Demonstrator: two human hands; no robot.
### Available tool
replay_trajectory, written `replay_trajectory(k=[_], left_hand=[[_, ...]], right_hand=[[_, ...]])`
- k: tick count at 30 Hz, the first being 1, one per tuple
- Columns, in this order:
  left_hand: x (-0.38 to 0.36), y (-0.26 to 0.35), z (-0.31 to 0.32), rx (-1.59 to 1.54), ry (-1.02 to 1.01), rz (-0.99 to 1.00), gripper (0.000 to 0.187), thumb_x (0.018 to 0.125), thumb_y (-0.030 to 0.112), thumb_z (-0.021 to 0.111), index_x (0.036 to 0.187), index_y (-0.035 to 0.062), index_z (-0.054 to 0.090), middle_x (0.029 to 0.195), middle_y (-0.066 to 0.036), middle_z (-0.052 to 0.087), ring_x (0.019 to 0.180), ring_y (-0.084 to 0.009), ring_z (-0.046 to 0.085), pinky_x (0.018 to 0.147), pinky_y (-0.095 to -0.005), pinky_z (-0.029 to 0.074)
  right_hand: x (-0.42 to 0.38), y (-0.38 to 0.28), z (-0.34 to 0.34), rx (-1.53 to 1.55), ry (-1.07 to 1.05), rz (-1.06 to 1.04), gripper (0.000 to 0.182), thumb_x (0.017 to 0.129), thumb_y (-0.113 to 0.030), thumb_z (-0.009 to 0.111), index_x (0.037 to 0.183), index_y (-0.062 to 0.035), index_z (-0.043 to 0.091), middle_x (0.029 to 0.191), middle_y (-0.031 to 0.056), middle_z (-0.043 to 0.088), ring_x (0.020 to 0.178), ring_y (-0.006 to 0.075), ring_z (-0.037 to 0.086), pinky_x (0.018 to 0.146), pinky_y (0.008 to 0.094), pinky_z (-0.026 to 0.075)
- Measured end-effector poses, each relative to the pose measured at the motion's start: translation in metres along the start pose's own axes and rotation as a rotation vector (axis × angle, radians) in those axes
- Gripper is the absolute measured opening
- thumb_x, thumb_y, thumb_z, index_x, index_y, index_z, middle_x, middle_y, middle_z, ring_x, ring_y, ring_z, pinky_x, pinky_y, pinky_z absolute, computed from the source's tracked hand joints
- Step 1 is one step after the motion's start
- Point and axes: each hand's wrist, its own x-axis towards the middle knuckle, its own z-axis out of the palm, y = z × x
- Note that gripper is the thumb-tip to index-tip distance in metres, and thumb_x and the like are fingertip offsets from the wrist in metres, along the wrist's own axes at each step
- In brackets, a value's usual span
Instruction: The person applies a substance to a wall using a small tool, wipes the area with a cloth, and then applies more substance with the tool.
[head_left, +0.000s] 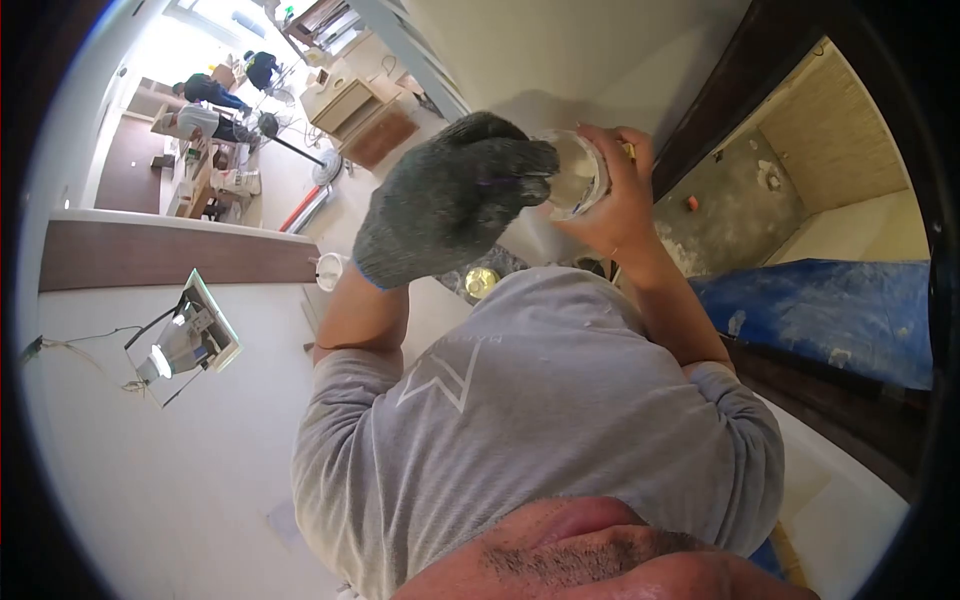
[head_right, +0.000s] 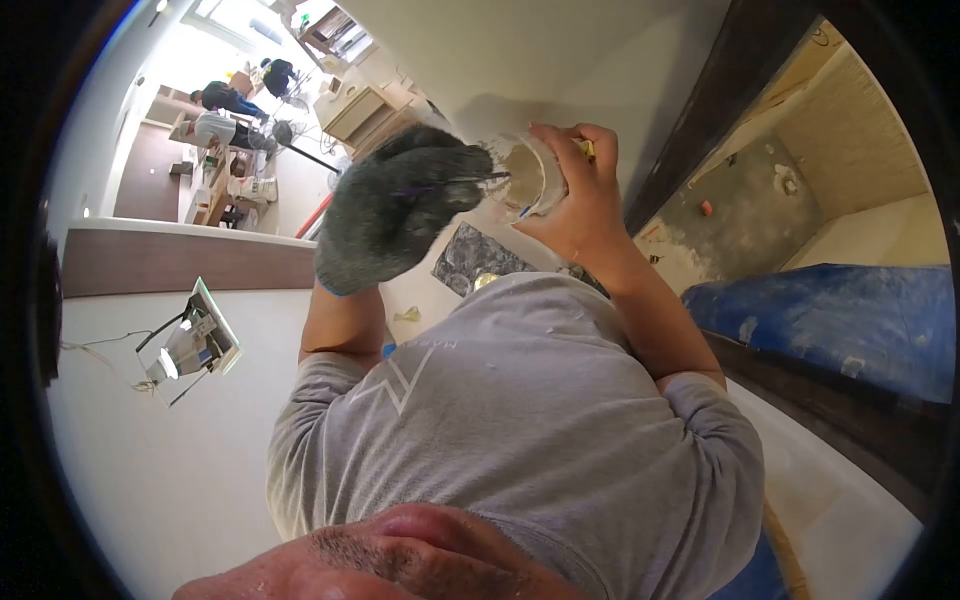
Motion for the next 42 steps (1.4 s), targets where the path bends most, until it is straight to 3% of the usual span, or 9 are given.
replay_trajectory(k=[4, 10, 12, 13, 16, 28, 32, 38, 42], left_hand=[[-0.002, -0.004, 0.014, 0.185, -0.012, -0.043, 0.034, 0.080, 0.003, 0.073, 0.114, 0.0079, 0.074, 0.113, -0.008, 0.074, 0.097, -0.0273, 0.070, 0.085, -0.0357, 0.058], [-0.007, -0.023, 0.028, 0.423, -0.108, 0.087, 0.031, 0.083, 0.012, 0.072, 0.114, 0.0140, 0.075, 0.113, -0.009, 0.074, 0.102, -0.0277, 0.070, 0.085, -0.0378, 0.058], [-0.005, -0.017, 0.033, 0.452, -0.138, -0.013, 0.029, 0.085, 0.017, 0.071, 0.114, 0.0155, 0.074, 0.113, -0.010, 0.073, 0.102, -0.0301, 0.070, 0.085, -0.0394, 0.058], [0.002, -0.004, 0.027, 0.367, -0.191, -0.150, 0.030, 0.084, 0.017, 0.071, 0.114, 0.0131, 0.073, 0.110, -0.012, 0.073, 0.097, -0.0328, 0.071, 0.084, -0.0405, 0.058], [-0.007, -0.017, 0.024, 0.379, -0.115, -0.027, 0.029, 0.085, 0.018, 0.070, 0.112, 0.0079, 0.071, 0.101, -0.015, 0.072, 0.091, -0.0357, 0.070, 0.081, -0.0432, 0.057], [-0.004, 0.001, -0.021, -0.281, 0.001, -0.269, 0.022, 0.100, 0.019, 0.057, 0.112, 0.0011, 0.060, 0.091, -0.015, 0.071, 0.084, -0.0298, 0.071, 0.075, -0.0391, 0.055], [0.004, 0.029, -0.050, -0.742, 0.312, -0.277, 0.013, 0.105, 0.007, 0.052, 0.115, 0.0006, 0.056, 0.100, -0.016, 0.072, 0.088, -0.0230, 0.071, 0.077, -0.0353, 0.060], [0.058, 0.070, -0.125, -0.492, 0.704, 0.443, 0.026, 0.090, -0.013, 0.064, 0.111, -0.0014, 0.055, 0.099, -0.025, 0.068, 0.095, -0.0335, 0.072, 0.079, -0.0474, 0.065], [0.125, 0.125, -0.203, -0.093, 0.507, 0.753, 0.027, 0.099, 0.005, 0.061, 0.122, -0.0063, 0.056, 0.104, -0.027, 0.068, 0.090, -0.0378, 0.072, 0.082, -0.0541, 0.062]], right_hand=[[0.000, 0.003, 0.002, -0.061, 0.040, -0.083, 0.086, 0.054, -0.023, 0.096, 0.132, -0.0152, 0.061, 0.126, 0.0137, 0.040, 0.112, 0.0318, 0.055, 0.095, 0.0411, 0.053], [-0.001, 0.008, 0.004, -0.158, 0.036, -0.110, 0.088, 0.052, -0.014, 0.092, 0.134, -0.0161, 0.059, 0.126, 0.0145, 0.041, 0.117, 0.0342, 0.052, 0.097, 0.0424, 0.052], [-0.001, 0.001, 0.001, -0.230, 0.000, -0.115, 0.089, 0.052, -0.012, 0.091, 0.135, -0.0162, 0.059, 0.127, 0.0148, 0.041, 0.118, 0.0348, 0.051, 0.098, 0.0428, 0.052], [0.000, 0.001, 0.001, -0.209, -0.002, -0.136, 0.090, 0.052, -0.011, 0.091, 0.136, -0.0146, 0.058, 0.127, 0.0155, 0.041, 0.118, 0.0351, 0.052, 0.098, 0.0421, 0.051], [0.001, 0.001, 0.006, -0.160, 0.012, -0.117, 0.089, 0.053, -0.011, 0.092, 0.135, -0.0119, 0.058, 0.127, 0.0155, 0.040, 0.117, 0.0349, 0.053, 0.098, 0.0419, 0.051], [0.004, -0.005, 0.010, -0.026, -0.067, -0.001, 0.089, 0.057, -0.017, 0.094, 0.136, -0.0073, 0.054, 0.128, 0.0155, 0.038, 0.113, 0.0327, 0.053, 0.096, 0.0436, 0.049], [0.004, 0.001, 0.007, -0.017, -0.061, -0.028, 0.089, 0.058, -0.019, 0.095, 0.135, -0.0050, 0.053, 0.128, 0.0173, 0.039, 0.114, 0.0341, 0.052, 0.097, 0.0451, 0.048], [-0.004, 0.004, 0.009, 0.129, -0.082, 0.053, 0.091, 0.059, -0.027, 0.095, 0.135, -0.0040, 0.051, 0.125, 0.0193, 0.041, 0.115, 0.0367, 0.050, 0.101, 0.0450, 0.046], [-0.006, 0.004, 0.010, 0.116, -0.107, 0.073, 0.091, 0.060, -0.032, 0.094, 0.136, -0.0043, 0.051, 0.126, 0.0190, 0.040, 0.117, 0.0360, 0.049, 0.102, 0.0443, 0.046]])
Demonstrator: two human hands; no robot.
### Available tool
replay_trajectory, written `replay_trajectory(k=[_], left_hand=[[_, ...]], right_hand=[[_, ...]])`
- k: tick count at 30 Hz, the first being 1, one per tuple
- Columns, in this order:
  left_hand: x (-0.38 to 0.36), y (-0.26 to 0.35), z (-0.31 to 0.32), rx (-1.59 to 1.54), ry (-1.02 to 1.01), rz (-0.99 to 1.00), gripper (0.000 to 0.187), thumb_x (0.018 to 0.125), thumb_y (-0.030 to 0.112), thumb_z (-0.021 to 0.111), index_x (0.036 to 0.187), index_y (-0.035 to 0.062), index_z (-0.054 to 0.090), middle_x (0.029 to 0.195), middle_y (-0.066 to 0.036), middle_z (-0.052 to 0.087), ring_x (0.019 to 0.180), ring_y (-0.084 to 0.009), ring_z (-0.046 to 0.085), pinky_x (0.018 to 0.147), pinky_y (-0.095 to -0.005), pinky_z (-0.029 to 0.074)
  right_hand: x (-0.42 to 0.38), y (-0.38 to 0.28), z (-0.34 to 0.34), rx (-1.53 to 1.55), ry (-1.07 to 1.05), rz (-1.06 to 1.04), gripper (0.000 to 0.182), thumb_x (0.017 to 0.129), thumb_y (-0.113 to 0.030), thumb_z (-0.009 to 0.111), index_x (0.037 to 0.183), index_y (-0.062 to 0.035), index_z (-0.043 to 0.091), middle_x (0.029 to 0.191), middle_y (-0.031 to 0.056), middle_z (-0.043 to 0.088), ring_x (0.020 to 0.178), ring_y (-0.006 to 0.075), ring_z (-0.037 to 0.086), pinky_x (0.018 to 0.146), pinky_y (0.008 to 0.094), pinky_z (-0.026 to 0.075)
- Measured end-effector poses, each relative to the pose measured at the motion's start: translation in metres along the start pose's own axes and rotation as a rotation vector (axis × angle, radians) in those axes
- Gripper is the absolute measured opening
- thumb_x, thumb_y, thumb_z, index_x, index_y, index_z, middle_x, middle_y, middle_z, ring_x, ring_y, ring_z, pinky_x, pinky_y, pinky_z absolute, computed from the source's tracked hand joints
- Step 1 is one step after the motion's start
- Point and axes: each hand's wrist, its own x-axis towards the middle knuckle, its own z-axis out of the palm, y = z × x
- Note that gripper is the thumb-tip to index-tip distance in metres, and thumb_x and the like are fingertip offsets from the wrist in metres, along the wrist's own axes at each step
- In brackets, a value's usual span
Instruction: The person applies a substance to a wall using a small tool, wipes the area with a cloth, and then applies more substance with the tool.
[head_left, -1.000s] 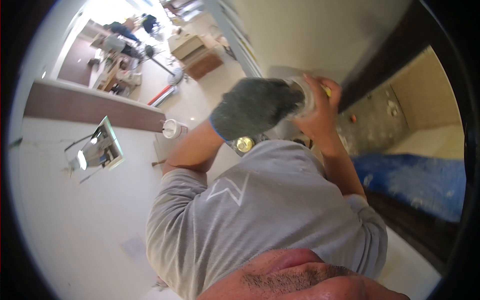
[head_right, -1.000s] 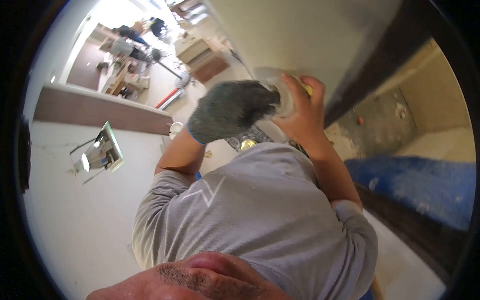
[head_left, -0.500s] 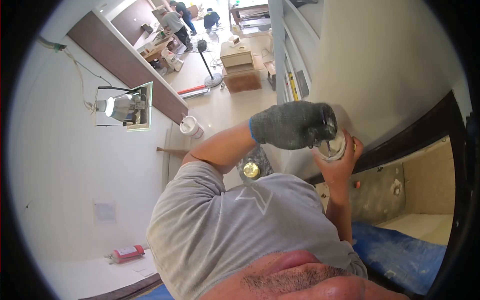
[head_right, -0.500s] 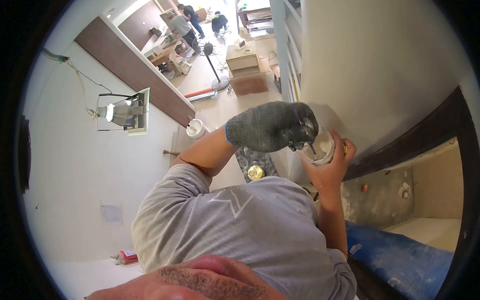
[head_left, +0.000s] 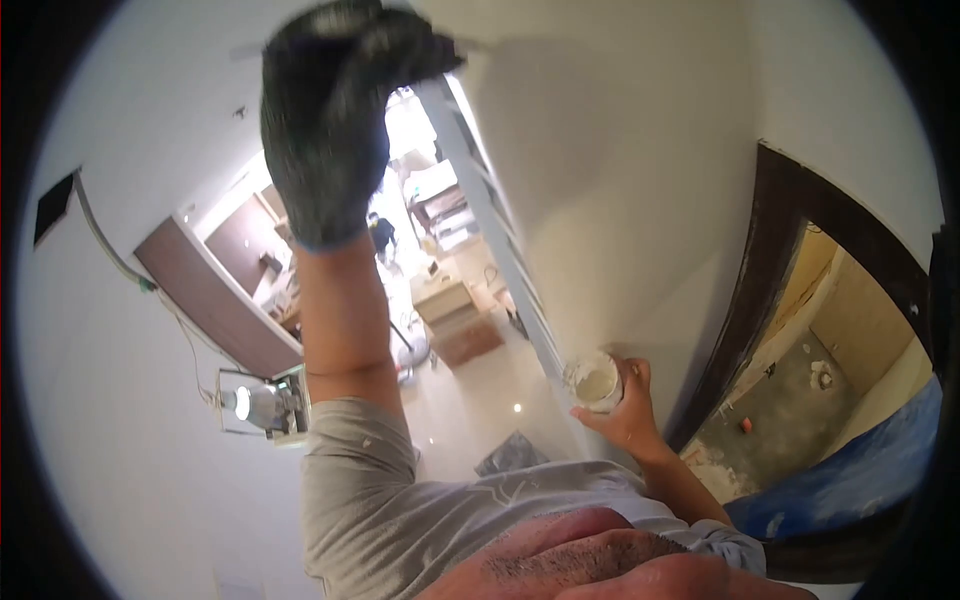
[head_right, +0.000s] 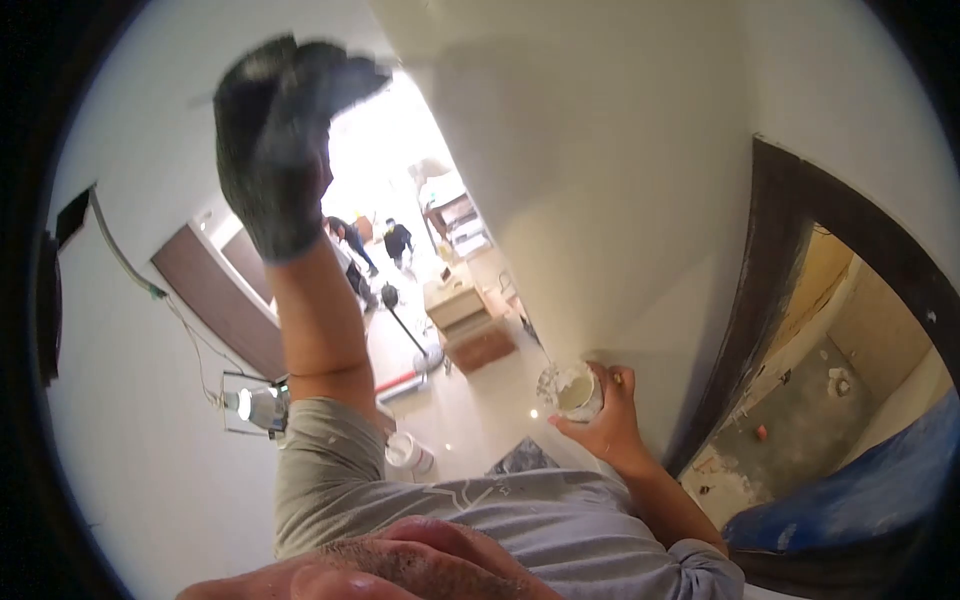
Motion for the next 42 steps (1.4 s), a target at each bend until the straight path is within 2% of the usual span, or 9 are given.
replay_trajectory(k=[2, 3, 4, 7, 13, 16, 22, 31, 42], left_hand=[[0.059, -0.003, 0.003, 0.202, -0.048, -0.073, 0.027, 0.098, 0.011, 0.065, 0.119, -0.0057, 0.061, 0.105, -0.026, 0.069, 0.095, -0.0364, 0.072, 0.083, -0.0514, 0.062], [0.089, 0.004, 0.028, 0.200, -0.021, -0.076, 0.022, 0.099, 0.008, 0.062, 0.119, -0.0008, 0.057, 0.100, -0.019, 0.068, 0.090, -0.0270, 0.070, 0.082, -0.0412, 0.061], [0.107, 0.007, 0.049, 0.202, 0.017, -0.095, 0.019, 0.100, 0.006, 0.059, 0.118, 0.0040, 0.054, 0.096, -0.011, 0.067, 0.085, -0.0176, 0.068, 0.082, -0.0311, 0.059], [0.153, -0.020, 0.037, 0.252, -0.158, -0.093, 0.022, 0.101, 0.005, 0.057, 0.122, 0.0043, 0.051, 0.094, -0.011, 0.067, 0.083, -0.0171, 0.067, 0.080, -0.0305, 0.059], [0.177, -0.033, 0.047, 0.406, -0.304, -0.154, 0.023, 0.100, 0.000, 0.055, 0.122, 0.0042, 0.052, 0.094, -0.010, 0.068, 0.082, -0.0164, 0.067, 0.078, -0.0303, 0.059], [0.175, -0.025, 0.058, 0.445, -0.200, -0.253, 0.024, 0.099, -0.002, 0.054, 0.122, 0.0043, 0.053, 0.094, -0.011, 0.069, 0.084, -0.0174, 0.068, 0.079, -0.0303, 0.060], [0.167, -0.020, 0.063, 0.459, -0.183, -0.248, 0.026, 0.100, -0.004, 0.050, 0.124, 0.0040, 0.052, 0.097, -0.012, 0.070, 0.090, -0.0181, 0.070, 0.083, -0.0310, 0.062], [0.176, -0.032, 0.049, 0.447, -0.323, -0.199, 0.028, 0.100, -0.005, 0.047, 0.125, 0.0050, 0.055, 0.100, -0.012, 0.070, 0.091, -0.0178, 0.070, 0.087, -0.0321, 0.061], [0.160, -0.024, 0.060, 0.532, -0.200, -0.136, 0.026, 0.099, -0.004, 0.047, 0.122, 0.0046, 0.055, 0.097, -0.011, 0.069, 0.088, -0.0163, 0.068, 0.084, -0.0308, 0.059]], right_hand=[[-0.002, -0.003, 0.000, 0.000, -0.025, 0.031, 0.092, 0.061, -0.034, 0.094, 0.136, -0.0046, 0.051, 0.126, 0.0187, 0.040, 0.118, 0.0356, 0.048, 0.103, 0.0439, 0.046], [-0.002, -0.009, 0.001, 0.049, -0.036, 0.123, 0.092, 0.057, -0.023, 0.095, 0.136, -0.0034, 0.052, 0.123, 0.0161, 0.042, 0.116, 0.0321, 0.049, 0.104, 0.0412, 0.045], [-0.003, -0.008, 0.001, 0.045, -0.034, 0.118, 0.092, 0.057, -0.023, 0.095, 0.136, -0.0037, 0.052, 0.124, 0.0160, 0.042, 0.116, 0.0320, 0.049, 0.104, 0.0412, 0.045], [-0.004, -0.005, 0.004, 0.027, -0.021, 0.095, 0.093, 0.055, -0.024, 0.095, 0.136, -0.0049, 0.053, 0.124, 0.0156, 0.043, 0.116, 0.0317, 0.050, 0.104, 0.0410, 0.045], [-0.006, 0.005, -0.005, 0.024, 0.022, 0.077, 0.094, 0.055, -0.025, 0.096, 0.137, -0.0074, 0.053, 0.122, 0.0159, 0.044, 0.115, 0.0320, 0.051, 0.103, 0.0412, 0.046], [-0.007, 0.007, -0.005, 0.038, 0.029, 0.101, 0.094, 0.055, -0.026, 0.096, 0.137, -0.0073, 0.053, 0.122, 0.0160, 0.044, 0.115, 0.0323, 0.050, 0.103, 0.0417, 0.046], [-0.007, 0.013, -0.004, 0.066, 0.021, 0.105, 0.094, 0.056, -0.027, 0.095, 0.138, -0.0074, 0.052, 0.122, 0.0160, 0.044, 0.116, 0.0330, 0.051, 0.103, 0.0426, 0.046], [-0.005, 0.010, -0.005, 0.064, 0.001, 0.112, 0.095, 0.056, -0.027, 0.095, 0.138, -0.0076, 0.052, 0.124, 0.0173, 0.044, 0.116, 0.0341, 0.051, 0.103, 0.0437, 0.046], [-0.006, 0.015, -0.005, 0.042, 0.009, 0.071, 0.094, 0.056, -0.027, 0.095, 0.138, -0.0068, 0.052, 0.123, 0.0173, 0.045, 0.116, 0.0335, 0.050, 0.103, 0.0433, 0.046]])
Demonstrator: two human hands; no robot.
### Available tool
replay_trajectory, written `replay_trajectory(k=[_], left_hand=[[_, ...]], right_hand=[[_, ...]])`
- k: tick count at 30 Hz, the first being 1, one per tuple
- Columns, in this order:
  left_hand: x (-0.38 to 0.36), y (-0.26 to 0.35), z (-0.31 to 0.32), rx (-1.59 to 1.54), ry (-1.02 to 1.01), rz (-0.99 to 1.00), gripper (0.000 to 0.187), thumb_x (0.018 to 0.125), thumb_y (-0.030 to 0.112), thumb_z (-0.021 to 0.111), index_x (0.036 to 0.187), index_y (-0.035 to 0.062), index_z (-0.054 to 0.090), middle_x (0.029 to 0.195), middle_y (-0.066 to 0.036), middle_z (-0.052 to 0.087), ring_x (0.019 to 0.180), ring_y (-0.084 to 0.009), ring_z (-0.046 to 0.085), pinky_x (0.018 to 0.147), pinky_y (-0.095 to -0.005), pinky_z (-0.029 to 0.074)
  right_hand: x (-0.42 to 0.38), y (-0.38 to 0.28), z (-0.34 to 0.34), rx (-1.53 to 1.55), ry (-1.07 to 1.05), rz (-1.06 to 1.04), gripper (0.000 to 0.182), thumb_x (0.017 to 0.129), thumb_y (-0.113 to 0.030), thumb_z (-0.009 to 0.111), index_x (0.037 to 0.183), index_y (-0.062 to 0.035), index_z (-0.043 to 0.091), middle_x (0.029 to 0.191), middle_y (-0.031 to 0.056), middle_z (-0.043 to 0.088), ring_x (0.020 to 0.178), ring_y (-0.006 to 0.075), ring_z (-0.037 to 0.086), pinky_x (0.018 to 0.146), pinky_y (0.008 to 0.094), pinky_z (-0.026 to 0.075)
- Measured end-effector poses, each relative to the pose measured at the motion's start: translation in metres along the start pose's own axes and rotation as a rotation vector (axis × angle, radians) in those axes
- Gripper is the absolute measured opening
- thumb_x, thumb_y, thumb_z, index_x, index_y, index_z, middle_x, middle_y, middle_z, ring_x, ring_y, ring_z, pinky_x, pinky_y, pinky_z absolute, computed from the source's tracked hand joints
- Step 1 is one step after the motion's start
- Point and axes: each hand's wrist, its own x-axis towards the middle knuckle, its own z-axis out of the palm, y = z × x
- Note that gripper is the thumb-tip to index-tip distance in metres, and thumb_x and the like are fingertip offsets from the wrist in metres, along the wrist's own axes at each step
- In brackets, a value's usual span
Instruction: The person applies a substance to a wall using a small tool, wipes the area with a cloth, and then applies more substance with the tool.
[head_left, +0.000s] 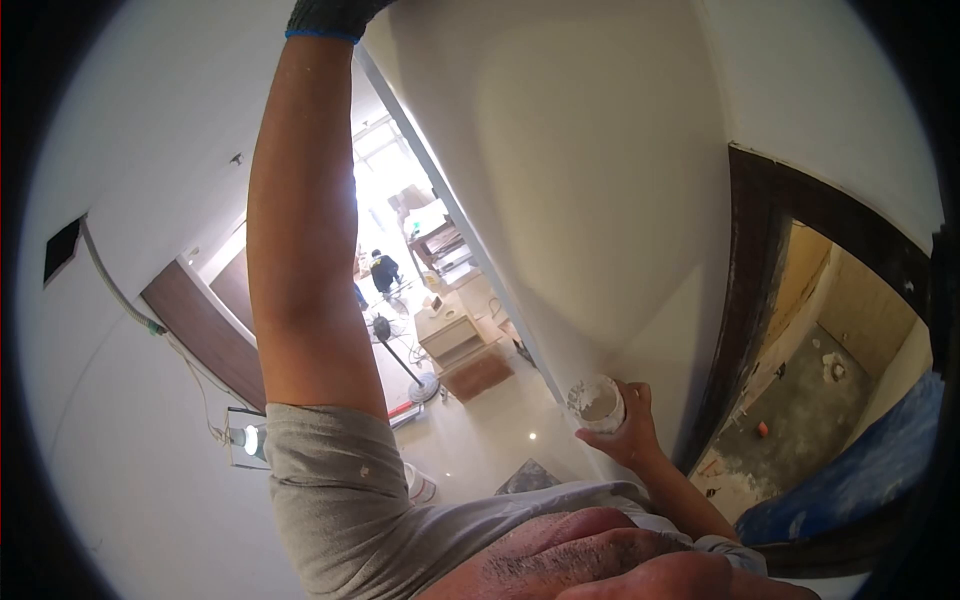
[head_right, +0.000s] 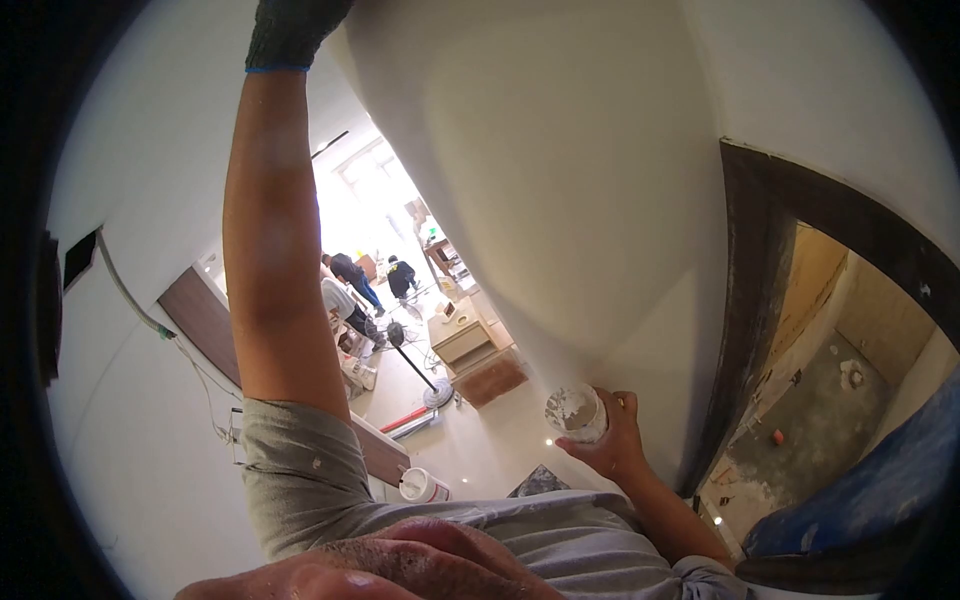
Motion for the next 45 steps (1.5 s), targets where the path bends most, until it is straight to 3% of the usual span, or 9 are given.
replay_trajectory(k=[13, 19, 22, 28, 31, 34, 40, 43, 45], left_hand=[[-0.005, 0.017, 0.013, 0.262, -0.014, -0.050, 0.018, 0.102, 0.004, 0.053, 0.119, 0.0053, 0.060, 0.097, -0.009, 0.071, 0.090, -0.0145, 0.068, 0.087, -0.0323, 0.056], [-0.007, 0.005, 0.007, 0.126, -0.037, 0.075, 0.020, 0.102, 0.003, 0.052, 0.120, 0.0049, 0.059, 0.096, -0.008, 0.071, 0.089, -0.0146, 0.068, 0.087, -0.0326, 0.056], [-0.008, 0.020, 0.011, 0.327, 0.027, -0.080, 0.021, 0.101, 0.003, 0.053, 0.121, 0.0051, 0.058, 0.095, -0.008, 0.071, 0.088, -0.0152, 0.067, 0.086, -0.0326, 0.056], [-0.003, -0.009, -0.004, 0.074, -0.026, 0.063, 0.021, 0.101, 0.002, 0.053, 0.121, 0.0058, 0.058, 0.095, -0.007, 0.071, 0.087, -0.0153, 0.067, 0.086, -0.0319, 0.056], [-0.010, 0.016, 0.006, 0.239, 0.040, -0.084, 0.021, 0.101, 0.001, 0.052, 0.121, 0.0057, 0.058, 0.094, -0.007, 0.071, 0.087, -0.0147, 0.067, 0.085, -0.0315, 0.056], [-0.005, 0.002, -0.001, -0.018, 0.030, -0.015, 0.022, 0.101, 0.000, 0.051, 0.121, 0.0057, 0.058, 0.093, -0.007, 0.070, 0.087, -0.0143, 0.067, 0.085, -0.0313, 0.056], [-0.010, 0.010, 0.005, 0.243, 0.053, -0.059, 0.022, 0.101, 0.000, 0.051, 0.121, 0.0055, 0.057, 0.094, -0.007, 0.070, 0.087, -0.0138, 0.067, 0.085, -0.0314, 0.056], [-0.006, -0.002, -0.003, 0.032, -0.008, 0.071, 0.022, 0.101, 0.000, 0.050, 0.121, 0.0054, 0.057, 0.093, -0.008, 0.069, 0.087, -0.0142, 0.066, 0.085, -0.0316, 0.056], [-0.012, 0.008, 0.001, 0.185, 0.019, 0.004, 0.021, 0.101, 0.002, 0.051, 0.122, 0.0049, 0.056, 0.092, -0.008, 0.068, 0.087, -0.0148, 0.066, 0.085, -0.0316, 0.056]], right_hand=[[0.000, 0.000, 0.001, 0.010, -0.016, 0.020, 0.095, 0.056, -0.028, 0.096, 0.137, -0.0060, 0.051, 0.123, 0.0173, 0.044, 0.118, 0.0339, 0.049, 0.104, 0.0436, 0.045], [-0.001, -0.001, 0.000, -0.011, -0.027, 0.022, 0.094, 0.057, -0.029, 0.096, 0.136, -0.0057, 0.052, 0.124, 0.0178, 0.044, 0.117, 0.0343, 0.049, 0.104, 0.0433, 0.046], [-0.001, 0.000, 0.000, -0.028, -0.020, 0.008, 0.093, 0.057, -0.030, 0.096, 0.136, -0.0058, 0.053, 0.124, 0.0182, 0.044, 0.116, 0.0342, 0.049, 0.103, 0.0432, 0.046], [-0.004, 0.000, 0.001, 0.017, -0.017, 0.028, 0.094, 0.056, -0.027, 0.095, 0.137, -0.0056, 0.052, 0.123, 0.0174, 0.046, 0.119, 0.0338, 0.047, 0.105, 0.0431, 0.044], [-0.003, -0.003, 0.000, 0.011, -0.029, 0.031, 0.094, 0.056, -0.027, 0.095, 0.137, -0.0054, 0.053, 0.123, 0.0175, 0.047, 0.119, 0.0338, 0.047, 0.105, 0.0431, 0.044], [-0.003, -0.002, 0.000, 0.003, -0.035, 0.023, 0.094, 0.056, -0.028, 0.095, 0.136, -0.0053, 0.053, 0.123, 0.0175, 0.048, 0.119, 0.0339, 0.047, 0.105, 0.0431, 0.044], [-0.004, 0.000, 0.001, -0.023, -0.032, 0.003, 0.094, 0.056, -0.028, 0.096, 0.136, -0.0051, 0.053, 0.122, 0.0174, 0.048, 0.118, 0.0339, 0.048, 0.104, 0.0431, 0.044], [-0.005, -0.001, 0.002, -0.016, -0.019, -0.008, 0.094, 0.055, -0.027, 0.096, 0.136, -0.0050, 0.053, 0.122, 0.0172, 0.048, 0.118, 0.0341, 0.048, 0.104, 0.0431, 0.044], [-0.006, 0.001, 0.002, -0.017, -0.005, -0.027, 0.095, 0.055, -0.027, 0.096, 0.136, -0.0049, 0.053, 0.122, 0.0170, 0.048, 0.118, 0.0341, 0.048, 0.103, 0.0431, 0.045]])
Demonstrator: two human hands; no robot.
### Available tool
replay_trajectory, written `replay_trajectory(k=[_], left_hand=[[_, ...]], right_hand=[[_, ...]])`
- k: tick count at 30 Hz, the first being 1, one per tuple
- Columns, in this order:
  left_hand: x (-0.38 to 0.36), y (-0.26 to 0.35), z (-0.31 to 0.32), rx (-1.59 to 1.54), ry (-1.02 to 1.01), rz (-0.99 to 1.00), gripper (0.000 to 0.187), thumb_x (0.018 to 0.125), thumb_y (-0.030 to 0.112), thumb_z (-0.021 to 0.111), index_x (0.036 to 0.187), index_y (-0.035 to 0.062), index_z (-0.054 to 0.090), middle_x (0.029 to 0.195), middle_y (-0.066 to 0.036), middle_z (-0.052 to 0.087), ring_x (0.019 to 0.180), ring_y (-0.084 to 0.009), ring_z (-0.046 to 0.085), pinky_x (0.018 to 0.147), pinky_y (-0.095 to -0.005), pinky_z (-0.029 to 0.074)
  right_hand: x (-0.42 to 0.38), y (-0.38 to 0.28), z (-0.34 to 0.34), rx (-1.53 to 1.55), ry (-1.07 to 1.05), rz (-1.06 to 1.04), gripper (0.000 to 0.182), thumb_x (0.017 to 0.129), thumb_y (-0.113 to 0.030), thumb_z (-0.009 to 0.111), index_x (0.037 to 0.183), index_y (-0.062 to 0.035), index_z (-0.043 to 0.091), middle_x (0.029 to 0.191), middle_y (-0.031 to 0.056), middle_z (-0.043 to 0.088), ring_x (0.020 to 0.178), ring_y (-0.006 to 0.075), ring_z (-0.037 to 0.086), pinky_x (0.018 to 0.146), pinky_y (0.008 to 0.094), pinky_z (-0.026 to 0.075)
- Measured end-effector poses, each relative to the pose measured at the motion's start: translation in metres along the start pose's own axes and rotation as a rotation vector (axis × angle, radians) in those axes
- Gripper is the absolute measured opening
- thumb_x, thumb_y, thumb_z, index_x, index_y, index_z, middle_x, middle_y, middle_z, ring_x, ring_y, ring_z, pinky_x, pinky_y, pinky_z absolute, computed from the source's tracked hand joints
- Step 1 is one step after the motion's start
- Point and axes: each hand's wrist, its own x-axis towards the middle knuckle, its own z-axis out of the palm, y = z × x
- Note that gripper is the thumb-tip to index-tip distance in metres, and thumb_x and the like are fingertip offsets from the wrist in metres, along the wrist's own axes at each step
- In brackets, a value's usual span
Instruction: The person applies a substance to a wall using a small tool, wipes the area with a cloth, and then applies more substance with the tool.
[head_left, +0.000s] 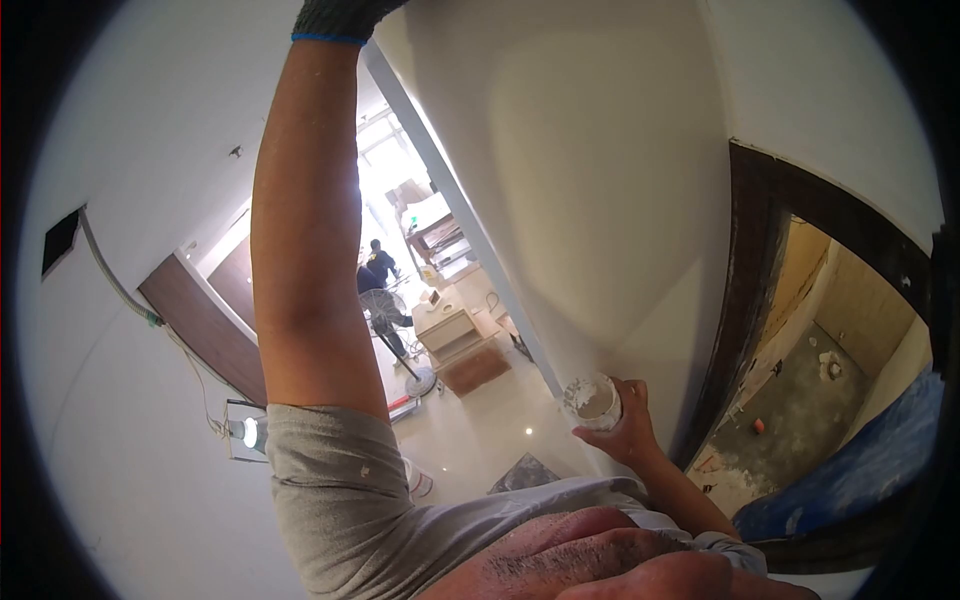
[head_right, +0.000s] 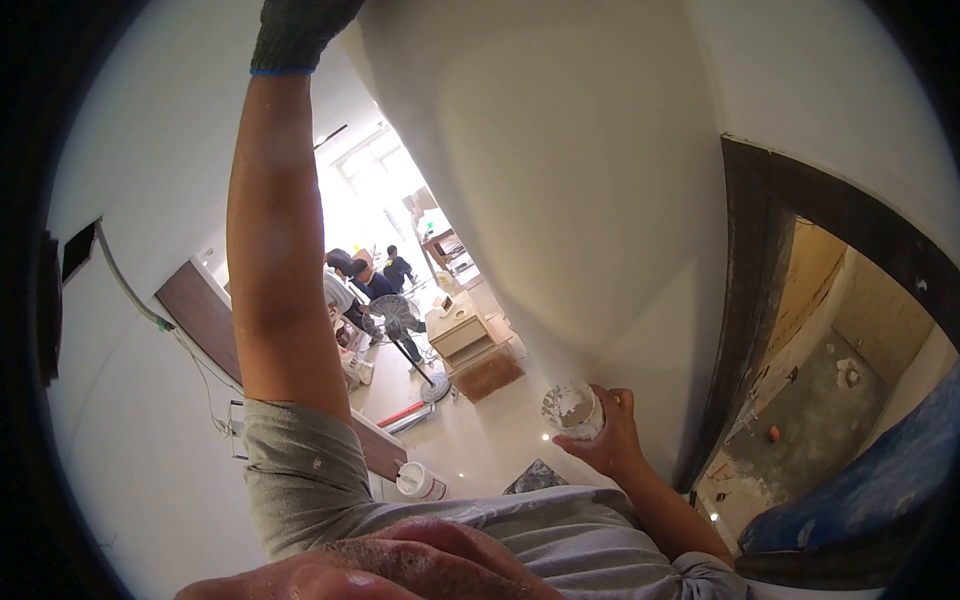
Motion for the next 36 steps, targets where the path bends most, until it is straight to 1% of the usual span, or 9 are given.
replay_trajectory(k=[1, 4, 13, 19, 22, 25, 31, 34, 36], left_hand=[[-0.003, 0.008, 0.001, 0.077, 0.011, -0.035, 0.020, 0.102, 0.003, 0.051, 0.122, 0.0047, 0.056, 0.092, -0.008, 0.067, 0.087, -0.0152, 0.066, 0.086, -0.0316, 0.056], [0.005, -0.013, -0.003, -0.162, 0.023, 0.061, 0.019, 0.103, 0.008, 0.054, 0.121, 0.0035, 0.055, 0.091, -0.008, 0.066, 0.087, -0.0152, 0.066, 0.083, -0.0316, 0.056], [0.007, 0.006, 0.004, 0.021, 0.133, -0.158, 0.021, 0.101, 0.021, 0.065, 0.112, 0.0050, 0.059, 0.088, -0.006, 0.066, 0.078, -0.0133, 0.066, 0.076, -0.0313, 0.057], [-0.005, 0.013, 0.002, 0.187, 0.207, -0.118, 0.016, 0.099, 0.020, 0.067, 0.106, 0.0076, 0.060, 0.086, -0.004, 0.067, 0.076, -0.0126, 0.066, 0.074, -0.0305, 0.056], [0.006, -0.004, -0.003, 0.031, 0.145, -0.091, 0.016, 0.099, 0.019, 0.067, 0.107, 0.0074, 0.060, 0.087, -0.004, 0.067, 0.076, -0.0129, 0.066, 0.075, -0.0309, 0.056], [0.006, 0.002, -0.001, 0.096, 0.139, -0.189, 0.015, 0.099, 0.018, 0.067, 0.108, 0.0074, 0.060, 0.088, -0.005, 0.067, 0.077, -0.0127, 0.065, 0.075, -0.0310, 0.056], [0.005, -0.005, -0.004, 0.090, 0.143, -0.137, 0.016, 0.099, 0.017, 0.066, 0.109, 0.0070, 0.059, 0.089, -0.005, 0.067, 0.078, -0.0130, 0.065, 0.077, -0.0318, 0.056], [-0.001, -0.006, -0.007, -0.100, 0.131, -0.040, 0.016, 0.100, 0.015, 0.064, 0.112, 0.0061, 0.059, 0.091, -0.007, 0.068, 0.080, -0.0139, 0.066, 0.078, -0.0326, 0.057], [-0.004, 0.013, -0.005, 0.034, 0.131, -0.155, 0.016, 0.100, 0.012, 0.062, 0.114, 0.0055, 0.059, 0.092, -0.007, 0.068, 0.083, -0.0144, 0.067, 0.079, -0.0327, 0.057]], right_hand=[[0.000, 0.000, 0.000, -0.002, 0.000, 0.006, 0.095, 0.055, -0.026, 0.096, 0.136, -0.0048, 0.053, 0.122, 0.0170, 0.048, 0.117, 0.0341, 0.048, 0.103, 0.0431, 0.045], [0.000, 0.001, 0.001, -0.006, 0.001, 0.012, 0.095, 0.055, -0.026, 0.096, 0.136, -0.0047, 0.052, 0.122, 0.0170, 0.048, 0.117, 0.0341, 0.048, 0.103, 0.0432, 0.045], [-0.001, 0.000, 0.002, 0.002, -0.002, -0.002, 0.093, 0.055, -0.026, 0.096, 0.135, -0.0044, 0.053, 0.122, 0.0172, 0.048, 0.117, 0.0343, 0.048, 0.104, 0.0433, 0.045], [-0.001, -0.002, 0.001, -0.005, 0.000, 0.002, 0.093, 0.055, -0.026, 0.096, 0.135, -0.0040, 0.053, 0.122, 0.0175, 0.048, 0.117, 0.0345, 0.048, 0.104, 0.0433, 0.045], [-0.001, -0.003, 0.000, -0.003, 0.000, 0.000, 0.094, 0.055, -0.026, 0.096, 0.136, -0.0040, 0.053, 0.122, 0.0175, 0.048, 0.117, 0.0345, 0.048, 0.104, 0.0433, 0.045], [-0.003, -0.004, 0.000, 0.006, 0.002, 0.005, 0.094, 0.056, -0.026, 0.096, 0.136, -0.0041, 0.053, 0.122, 0.0173, 0.048, 0.117, 0.0344, 0.048, 0.104, 0.0432, 0.044], [-0.002, 0.000, 0.003, -0.016, -0.011, -0.001, 0.094, 0.055, -0.026, 0.096, 0.136, -0.0046, 0.052, 0.122, 0.0175, 0.048, 0.117, 0.0341, 0.048, 0.104, 0.0430, 0.044], [-0.002, 0.000, 0.002, -0.019, -0.011, 0.007, 0.095, 0.055, -0.027, 0.096, 0.136, -0.0047, 0.052, 0.122, 0.0173, 0.048, 0.117, 0.0339, 0.048, 0.104, 0.0428, 0.044], [-0.002, -0.001, 0.002, -0.009, -0.013, 0.031, 0.094, 0.055, -0.027, 0.096, 0.136, -0.0047, 0.052, 0.121, 0.0171, 0.048, 0.118, 0.0338, 0.048, 0.104, 0.0426, 0.044]])
